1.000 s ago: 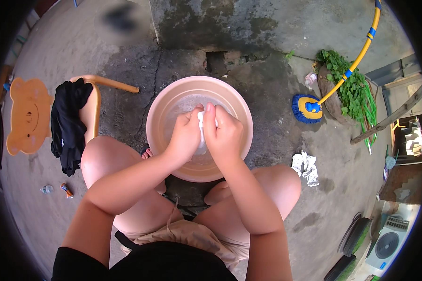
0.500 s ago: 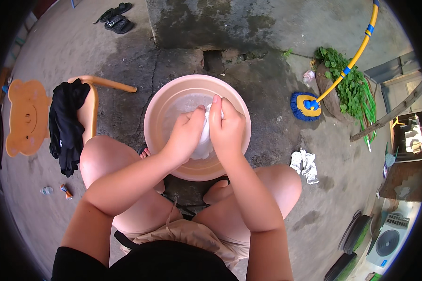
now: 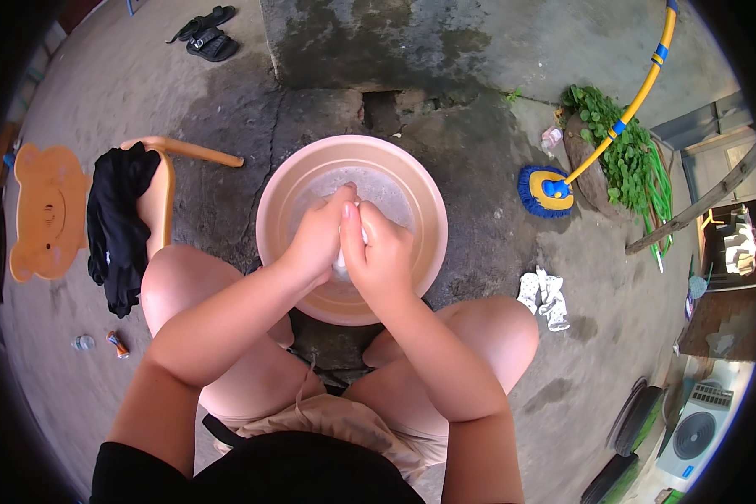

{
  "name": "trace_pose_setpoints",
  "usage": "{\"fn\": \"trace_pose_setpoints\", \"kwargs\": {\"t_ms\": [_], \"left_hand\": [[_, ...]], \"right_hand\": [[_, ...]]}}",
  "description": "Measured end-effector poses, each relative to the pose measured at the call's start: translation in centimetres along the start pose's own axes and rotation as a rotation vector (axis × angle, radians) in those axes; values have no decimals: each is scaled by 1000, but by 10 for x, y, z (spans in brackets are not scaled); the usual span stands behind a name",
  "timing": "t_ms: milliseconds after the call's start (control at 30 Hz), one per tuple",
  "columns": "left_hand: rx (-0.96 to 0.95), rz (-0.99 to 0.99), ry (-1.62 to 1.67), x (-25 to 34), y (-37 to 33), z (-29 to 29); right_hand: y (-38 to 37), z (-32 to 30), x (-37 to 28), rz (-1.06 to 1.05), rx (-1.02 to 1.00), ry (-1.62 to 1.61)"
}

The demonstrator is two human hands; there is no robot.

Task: The person washes clothes in a basin of soapy water by hand, dipping, scrubbing, unfolding, and wringing out a shirt and a sock.

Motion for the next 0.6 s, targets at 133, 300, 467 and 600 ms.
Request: {"fn": "trace_pose_setpoints", "kwargs": {"t_ms": [133, 300, 467, 600], "left_hand": [[-11, -13, 117, -4, 6, 8], [-23, -89, 69, -12, 11, 17], [-124, -83, 69, -6, 0, 5], [-48, 0, 138, -9, 9, 10]], "right_hand": [[0, 3, 0, -75, -46, -33], [-22, -4, 47, 144, -22, 101], [6, 1, -7, -92, -24, -15], [-3, 3, 8, -112, -58, 48]]}}
Point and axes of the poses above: each hand's wrist, its own y-axis away from the middle knuckle, its own z-axis out of the palm, x = y × z, the point moved 9 cm from there along -y, towards the middle knuckle, and after that the axes turned 6 degrees about x, right-handed, at the moved point
